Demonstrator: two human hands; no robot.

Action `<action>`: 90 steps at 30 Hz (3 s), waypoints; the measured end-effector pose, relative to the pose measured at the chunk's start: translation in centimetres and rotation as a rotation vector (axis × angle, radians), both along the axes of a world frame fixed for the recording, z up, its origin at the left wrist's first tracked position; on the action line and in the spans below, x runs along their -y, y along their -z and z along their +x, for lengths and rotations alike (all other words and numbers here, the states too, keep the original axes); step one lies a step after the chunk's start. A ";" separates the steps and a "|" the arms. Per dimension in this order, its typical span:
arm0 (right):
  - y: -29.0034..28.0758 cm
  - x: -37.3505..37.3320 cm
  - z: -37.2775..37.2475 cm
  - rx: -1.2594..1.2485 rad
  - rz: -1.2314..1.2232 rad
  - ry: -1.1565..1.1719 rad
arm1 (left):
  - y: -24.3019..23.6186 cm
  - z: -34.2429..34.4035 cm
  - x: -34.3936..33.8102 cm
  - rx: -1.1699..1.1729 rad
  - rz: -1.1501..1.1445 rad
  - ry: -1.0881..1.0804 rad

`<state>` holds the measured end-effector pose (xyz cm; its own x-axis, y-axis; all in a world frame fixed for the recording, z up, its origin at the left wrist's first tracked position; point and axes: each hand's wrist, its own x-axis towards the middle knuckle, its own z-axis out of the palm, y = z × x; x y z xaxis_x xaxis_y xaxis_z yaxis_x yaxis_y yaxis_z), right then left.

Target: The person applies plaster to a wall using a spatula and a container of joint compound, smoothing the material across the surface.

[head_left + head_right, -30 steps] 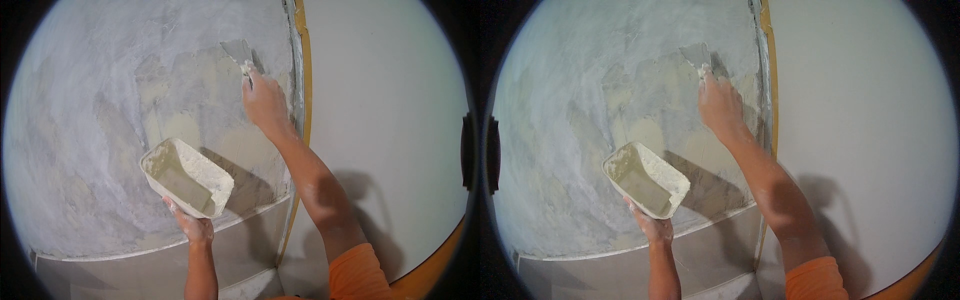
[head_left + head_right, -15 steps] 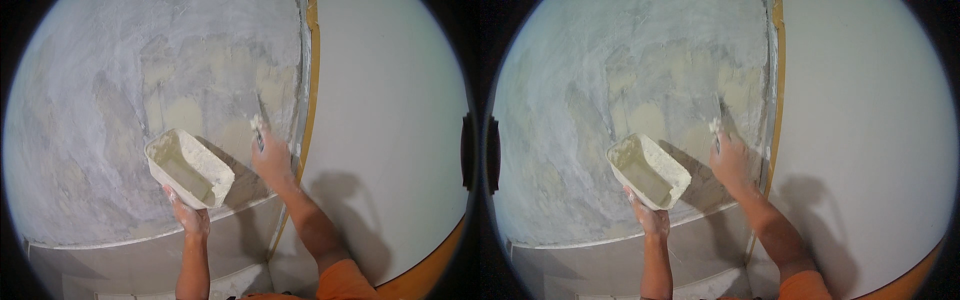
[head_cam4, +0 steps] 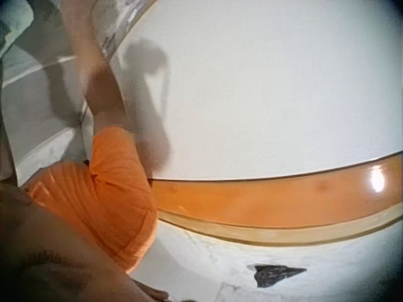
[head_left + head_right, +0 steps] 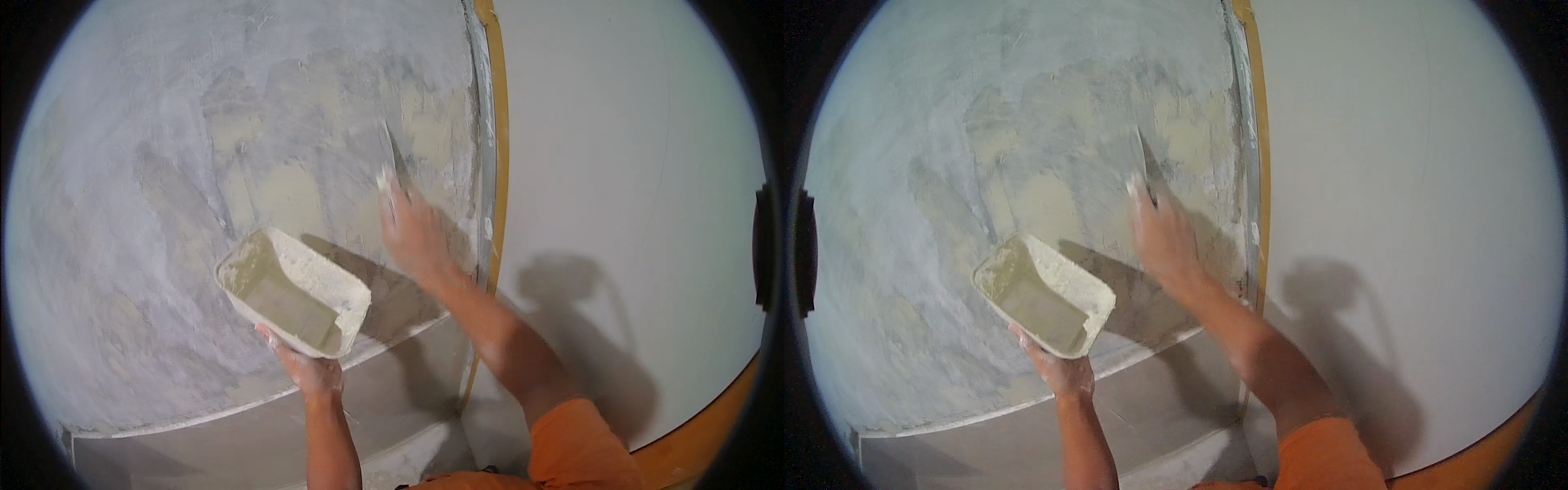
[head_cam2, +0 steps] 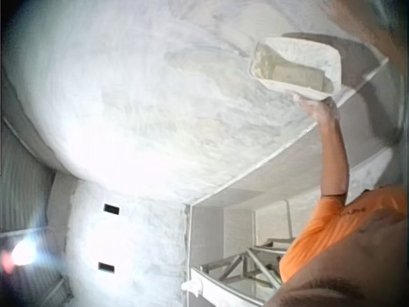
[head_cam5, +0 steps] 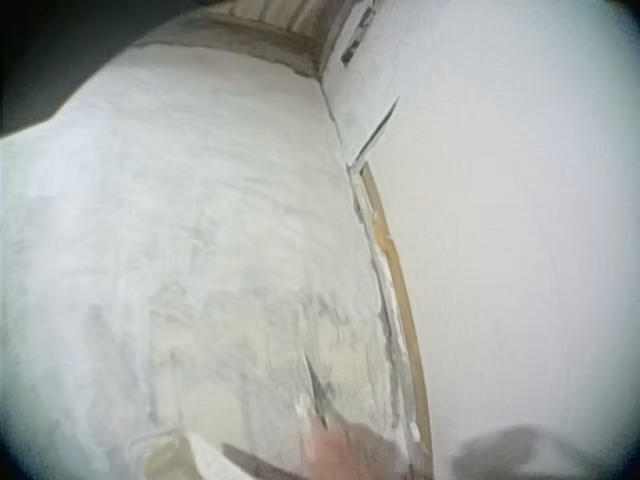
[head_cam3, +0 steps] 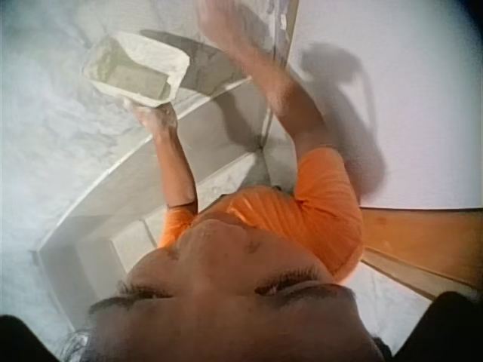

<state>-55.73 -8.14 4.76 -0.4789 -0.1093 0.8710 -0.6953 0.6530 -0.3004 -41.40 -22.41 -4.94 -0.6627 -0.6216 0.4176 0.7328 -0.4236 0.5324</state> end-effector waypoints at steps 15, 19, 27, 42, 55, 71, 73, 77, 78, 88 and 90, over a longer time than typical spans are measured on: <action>-10.7 -1.0 2.6 -0.281 -0.068 -0.114 | -0.3 0.5 -0.8 -0.049 0.037 -0.052; -11.9 -1.1 2.0 -0.233 -0.052 -0.055 | -0.7 0.8 -1.8 -0.022 0.003 -0.085; 3.1 -5.0 0.3 0.023 -0.049 -0.073 | -0.7 0.6 -0.7 -0.044 0.019 0.004; 2.9 -3.0 0.8 -0.026 -0.145 0.116 | -1.1 1.2 -0.5 -0.045 -0.027 0.052; -10.2 -4.6 -1.0 -0.253 -0.311 -0.028 | 0.0 0.0 1.4 -0.104 -0.033 0.132; -1.7 -4.3 1.1 -0.115 -0.247 0.003 | -0.6 -0.3 0.5 -0.118 -0.012 0.225; -6.6 -3.8 0.0 -0.238 -0.288 0.015 | -0.4 -0.6 1.0 -0.151 -0.049 0.221; -12.3 -3.2 -0.7 -0.182 -0.190 0.096 | -0.1 -0.8 1.6 -0.186 -0.095 0.203; -12.2 -2.7 -1.2 -0.190 -0.190 0.087 | 0.0 -0.9 2.0 -0.194 -0.096 0.195; 5.2 -3.0 4.6 0.178 -0.049 0.052 | -0.4 -0.3 1.8 -0.108 -0.001 0.191; 3.9 -4.5 5.5 0.252 -0.026 -0.020 | -0.3 -0.3 1.8 -0.160 -0.115 0.250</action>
